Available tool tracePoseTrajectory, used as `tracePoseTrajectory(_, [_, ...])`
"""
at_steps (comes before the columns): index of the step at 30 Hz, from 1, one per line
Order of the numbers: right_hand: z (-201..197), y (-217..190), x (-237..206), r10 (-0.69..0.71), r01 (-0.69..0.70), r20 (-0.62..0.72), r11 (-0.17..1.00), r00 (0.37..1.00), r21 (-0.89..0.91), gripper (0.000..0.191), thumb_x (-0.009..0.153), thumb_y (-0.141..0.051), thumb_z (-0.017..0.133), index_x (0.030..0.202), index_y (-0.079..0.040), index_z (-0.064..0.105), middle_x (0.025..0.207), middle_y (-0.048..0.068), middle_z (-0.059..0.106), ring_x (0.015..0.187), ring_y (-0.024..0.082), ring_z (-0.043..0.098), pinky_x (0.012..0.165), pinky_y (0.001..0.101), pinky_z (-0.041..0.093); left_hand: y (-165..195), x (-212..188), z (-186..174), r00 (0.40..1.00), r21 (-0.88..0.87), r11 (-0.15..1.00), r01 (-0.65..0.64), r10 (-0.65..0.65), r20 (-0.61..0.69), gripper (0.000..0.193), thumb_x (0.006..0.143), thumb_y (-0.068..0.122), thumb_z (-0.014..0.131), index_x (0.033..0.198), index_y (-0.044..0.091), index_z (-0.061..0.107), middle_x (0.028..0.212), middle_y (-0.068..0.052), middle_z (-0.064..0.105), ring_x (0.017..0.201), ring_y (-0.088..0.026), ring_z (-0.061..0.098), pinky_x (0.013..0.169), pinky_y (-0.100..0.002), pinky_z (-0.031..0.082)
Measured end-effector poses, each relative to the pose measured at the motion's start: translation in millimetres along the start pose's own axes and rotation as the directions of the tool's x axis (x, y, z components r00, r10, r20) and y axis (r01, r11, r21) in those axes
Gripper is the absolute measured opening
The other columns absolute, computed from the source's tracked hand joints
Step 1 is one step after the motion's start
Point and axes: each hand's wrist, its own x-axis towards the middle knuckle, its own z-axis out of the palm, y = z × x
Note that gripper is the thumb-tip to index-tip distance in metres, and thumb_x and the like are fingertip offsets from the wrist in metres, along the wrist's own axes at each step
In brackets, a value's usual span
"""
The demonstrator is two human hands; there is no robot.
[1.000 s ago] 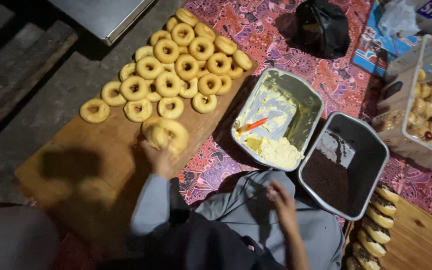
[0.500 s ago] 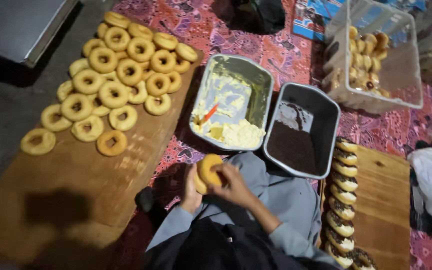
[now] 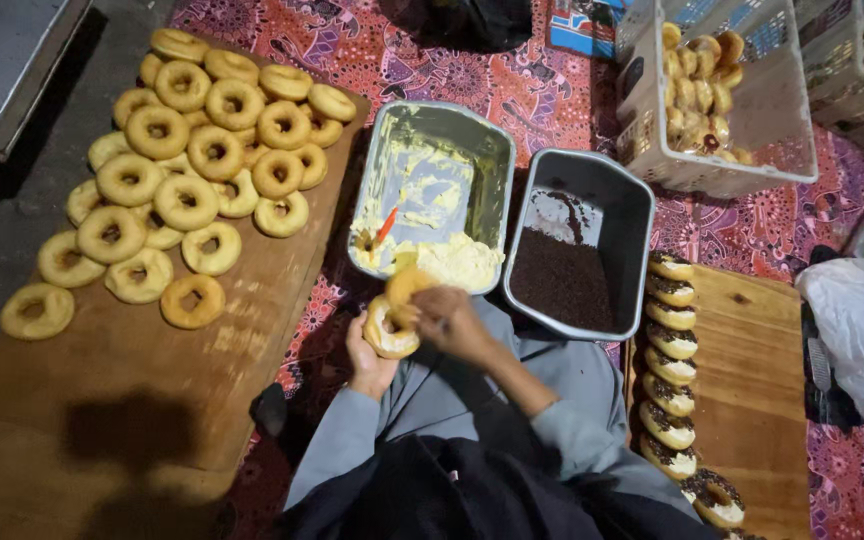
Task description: The person sits on the floor and repeatedly picks up plain donuts, splits them open, fills them with a white cream from a metal tray, and places them into a second tray containing dark crumbs. The filled donuts are then arranged in rows on a wooden board.
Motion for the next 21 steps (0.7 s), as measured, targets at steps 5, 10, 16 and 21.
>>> tracePoseTrajectory(5, [-20,9,19,0.409,-0.422,-0.117,0.831,0.905,-0.364,0.03,0.085,-0.021,0.077,0.112,-0.009,0.077,0.11,0.012,0.072,0.109,0.032,0.062,0.092,0.0571,0.037,-4,-4,2,0.993,-0.138,0.99,-0.037,0.02,-0.118,0.044,0.104,0.037,0.043,0.124,0.003,0.061,0.115,-0.011,0.066,0.11,-0.028,0.064,0.1,-0.047,0.054])
tracePoseTrajectory(10, [2,-9,-6,-0.002,0.002,0.081,1.0,0.997,0.0,0.041,0.081,-0.024,0.078,0.119,-0.008,0.073,0.114,0.009,0.072,0.109,0.029,0.065,0.102,0.0575,0.04,-1,-1,12,0.974,-0.017,1.0,0.001,-0.005,-0.227,0.051,0.096,0.045,0.041,0.122,0.009,0.064,0.116,-0.008,0.069,0.109,-0.025,0.064,0.097,-0.045,0.05])
tracePoseTrajectory(16, [-14,20,6,0.203,-0.258,-0.175,0.883,0.963,-0.393,0.035,0.083,-0.022,0.08,0.116,-0.01,0.076,0.112,0.013,0.073,0.108,0.032,0.064,0.091,0.0527,0.042,-10,-13,6,0.998,-0.06,0.996,-0.068,0.069,0.013,0.047,0.1,0.035,0.042,0.129,0.001,0.059,0.124,-0.014,0.066,0.117,-0.03,0.064,0.103,-0.049,0.054])
tracePoseTrajectory(21, [-20,-17,-25,0.041,-0.039,0.035,0.998,0.999,-0.04,0.05,0.08,-0.022,0.079,0.128,-0.009,0.07,0.102,0.011,0.07,0.095,0.028,0.064,0.088,0.0442,0.048,-12,-30,29,0.996,-0.013,0.999,0.03,-0.031,-0.087,0.061,0.103,0.051,0.035,0.14,0.007,0.056,0.134,-0.012,0.061,0.119,-0.028,0.06,0.099,-0.045,0.048])
